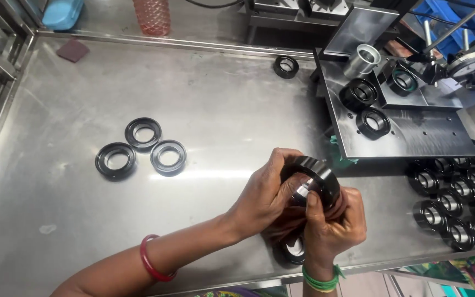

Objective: Wiping and sorting black metal rings on an inspection table.

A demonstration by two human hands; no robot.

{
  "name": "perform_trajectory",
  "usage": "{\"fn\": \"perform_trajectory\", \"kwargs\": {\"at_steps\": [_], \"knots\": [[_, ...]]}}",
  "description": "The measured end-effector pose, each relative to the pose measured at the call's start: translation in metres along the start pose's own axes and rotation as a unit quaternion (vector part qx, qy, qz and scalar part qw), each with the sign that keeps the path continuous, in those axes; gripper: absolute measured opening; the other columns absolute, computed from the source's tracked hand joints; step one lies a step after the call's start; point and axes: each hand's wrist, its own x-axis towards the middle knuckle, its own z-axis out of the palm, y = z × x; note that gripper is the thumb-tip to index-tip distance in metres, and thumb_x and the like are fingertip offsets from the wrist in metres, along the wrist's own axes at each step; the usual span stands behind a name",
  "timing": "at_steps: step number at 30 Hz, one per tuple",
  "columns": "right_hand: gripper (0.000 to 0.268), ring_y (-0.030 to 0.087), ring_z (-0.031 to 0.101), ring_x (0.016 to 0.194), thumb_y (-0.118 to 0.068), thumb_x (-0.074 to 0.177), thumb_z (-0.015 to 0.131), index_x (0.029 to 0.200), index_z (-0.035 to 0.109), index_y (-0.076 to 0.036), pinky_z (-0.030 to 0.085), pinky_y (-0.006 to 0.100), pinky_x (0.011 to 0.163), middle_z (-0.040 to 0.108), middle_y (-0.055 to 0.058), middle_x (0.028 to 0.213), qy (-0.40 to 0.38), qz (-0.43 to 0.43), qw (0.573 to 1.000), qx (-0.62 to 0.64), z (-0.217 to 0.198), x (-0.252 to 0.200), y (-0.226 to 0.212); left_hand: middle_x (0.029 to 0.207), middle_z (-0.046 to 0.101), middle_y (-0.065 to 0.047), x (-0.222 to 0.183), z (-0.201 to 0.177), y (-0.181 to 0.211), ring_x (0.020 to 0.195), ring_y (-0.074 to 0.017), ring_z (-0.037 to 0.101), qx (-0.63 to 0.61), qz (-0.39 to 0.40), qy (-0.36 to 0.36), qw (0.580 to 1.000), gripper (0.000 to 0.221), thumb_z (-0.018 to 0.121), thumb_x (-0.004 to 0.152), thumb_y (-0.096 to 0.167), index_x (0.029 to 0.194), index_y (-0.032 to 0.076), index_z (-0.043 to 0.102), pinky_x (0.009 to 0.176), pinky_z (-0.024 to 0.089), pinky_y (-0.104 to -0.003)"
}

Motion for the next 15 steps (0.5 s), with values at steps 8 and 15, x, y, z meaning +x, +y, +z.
{"fn": "perform_trajectory", "kwargs": {"at_steps": [8,15], "knots": [[0.027,0.009,0.062,0.075,-0.019,0.093,0.088,0.095,0.065,-0.004,0.057,0.022,0.071,0.062,0.002,0.085,0.009,-0.087,0.996,-0.027,-0.001,-0.008,0.021,0.108,0.067,-0.017,-0.005,0.005,0.012,0.100,-0.0258,0.072,0.036,-0.087,0.011,0.996,0.038,0.048,0.106,0.010,0.143,0.000,0.041,0.084,0.057,-0.038],[0.026,0.010,0.064,0.077,-0.017,0.089,0.087,0.093,0.065,-0.004,0.053,0.021,0.067,0.065,0.004,0.091,0.000,-0.047,0.999,-0.012,-0.009,-0.015,0.024,0.109,0.066,-0.019,-0.007,0.007,0.006,0.096,-0.0260,0.073,0.017,-0.106,-0.041,0.993,0.038,0.045,0.105,0.006,0.142,0.000,0.039,0.080,0.060,-0.039]]}}
